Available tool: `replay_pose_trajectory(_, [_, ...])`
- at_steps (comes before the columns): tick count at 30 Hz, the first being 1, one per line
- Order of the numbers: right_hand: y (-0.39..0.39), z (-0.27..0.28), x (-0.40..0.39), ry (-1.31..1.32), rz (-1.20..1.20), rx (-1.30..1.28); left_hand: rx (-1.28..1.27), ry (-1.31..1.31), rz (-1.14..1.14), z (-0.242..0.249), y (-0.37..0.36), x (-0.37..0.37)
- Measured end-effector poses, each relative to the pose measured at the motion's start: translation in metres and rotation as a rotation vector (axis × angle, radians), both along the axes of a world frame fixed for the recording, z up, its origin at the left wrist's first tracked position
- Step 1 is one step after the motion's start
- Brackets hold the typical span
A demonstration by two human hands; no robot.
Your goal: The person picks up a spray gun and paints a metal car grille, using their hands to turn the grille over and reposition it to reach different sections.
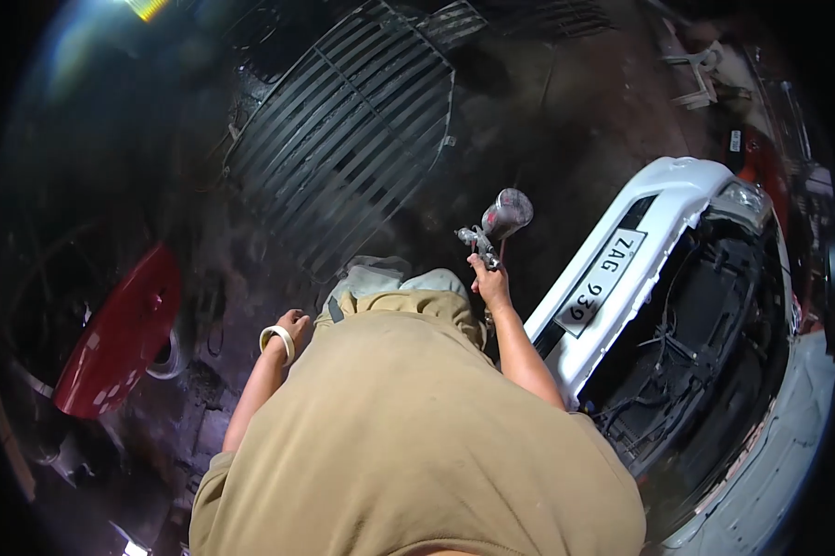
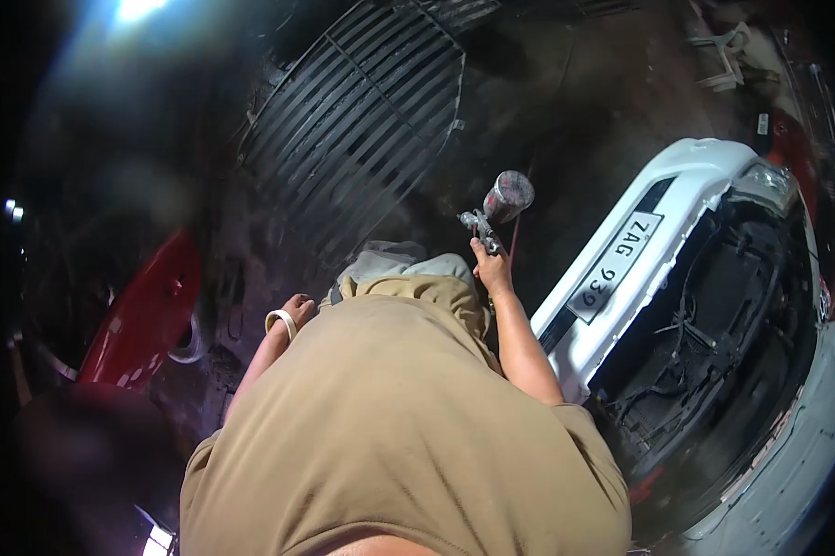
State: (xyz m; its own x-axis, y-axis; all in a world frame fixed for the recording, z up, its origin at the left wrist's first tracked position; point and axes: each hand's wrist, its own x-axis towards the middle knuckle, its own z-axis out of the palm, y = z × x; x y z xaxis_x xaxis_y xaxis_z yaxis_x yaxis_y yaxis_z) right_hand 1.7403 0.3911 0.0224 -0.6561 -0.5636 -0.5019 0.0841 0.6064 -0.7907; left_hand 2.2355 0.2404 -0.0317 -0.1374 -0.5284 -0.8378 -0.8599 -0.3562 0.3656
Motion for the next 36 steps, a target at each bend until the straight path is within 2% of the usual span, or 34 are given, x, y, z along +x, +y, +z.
replay_pose_trajectory(2, [0.02, 0.007, 0.01, -0.023, -0.001, 0.094, 0.017, 0.065, 0.07, 0.01, -0.003, -0.008])
replay_pose_trajectory(4, [0.039, 0.006, 0.027, -0.057, -0.069, 0.016, 0.027, 0.084, 0.027, -0.023, 0.004, 0.013])
replay_pose_trajectory(5, [0.051, 0.006, 0.035, -0.061, -0.085, 0.032, 0.021, 0.066, -0.046, -0.035, 0.008, 0.025])
replay_pose_trajectory(7, [0.074, 0.013, 0.057, -0.097, -0.136, -0.009, 0.037, -0.022, -0.164, -0.027, 0.017, 0.029])
replay_pose_trajectory(10, [0.111, 0.03, 0.1, -0.113, -0.192, -0.068, 0.101, -0.159, -0.241, -0.02, 0.037, 0.047])
replay_pose_trajectory(11, [0.126, 0.036, 0.116, -0.122, -0.174, -0.062, 0.131, -0.124, -0.245, -0.054, 0.043, 0.074])
replay_pose_trajectory(12, [0.142, 0.032, 0.13, -0.158, -0.199, -0.085, 0.128, -0.159, -0.284, -0.058, 0.049, 0.083])
replay_pose_trajectory(14, [0.176, 0.031, 0.161, -0.153, -0.219, -0.076, 0.157, -0.251, -0.379, -0.022, 0.052, 0.074])
replay_pose_trajectory(15, [0.191, 0.035, 0.176, -0.128, -0.209, -0.069, 0.194, -0.298, -0.895, -0.037, 0.054, 0.085])
replay_pose_trajectory(16, [0.205, 0.039, 0.191, -0.103, -0.201, -0.059, 0.041, -0.353, -1.651, -0.055, 0.056, 0.098])
replay_pose_trajectory(17, [0.221, 0.035, 0.207, -0.099, -0.216, -0.038, -0.169, -0.265, -2.118, -0.074, 0.058, 0.112])
replay_pose_trajectory(18, [0.241, 0.026, 0.22, -0.085, -0.205, -0.009, -0.215, -0.221, -2.234, -0.025, 0.056, 0.09])
replay_pose_trajectory(20, [0.278, 0.009, 0.237, -0.047, -0.165, 0.038, -0.265, -0.279, -2.221, 0.023, 0.058, 0.068])
replay_pose_trajectory(23, [0.301, 0.019, 0.258, -0.01, -0.137, 0.054, 0.17, -0.02, -0.125, -0.025, 0.068, 0.101])
replay_pose_trajectory(26, [0.318, 0.015, 0.269, 0.062, -0.061, 0.1, -0.203, 0.021, -0.762, -0.038, 0.076, 0.138])
replay_pose_trajectory(27, [0.315, 0.021, 0.27, 0.056, -0.044, 0.118, -0.039, 0.042, -0.377, 0.011, 0.076, 0.12])
replay_pose_trajectory(30, [0.284, 0.045, 0.275, -0.035, -0.019, 0.226, -0.013, 0.066, -0.015, -0.005, 0.083, 0.15])
replay_pose_trajectory(31, [0.269, 0.043, 0.281, 0.002, -0.032, 0.132, -0.039, 0.046, -0.039, -0.005, 0.079, 0.165])
replay_pose_trajectory(32, [0.254, 0.042, 0.287, 0.039, -0.046, 0.038, 0.03, 0.042, 0.047, -0.006, 0.075, 0.18])
replay_pose_trajectory(34, [0.223, 0.038, 0.294, -0.025, -0.025, 0.07, 0.167, 0.039, 0.218, 0.006, 0.065, 0.196])
replay_pose_trajectory(36, [0.171, 0.052, 0.307, -0.082, -0.06, 0.072, 0.232, -0.04, 0.228, 0.02, 0.056, 0.206])
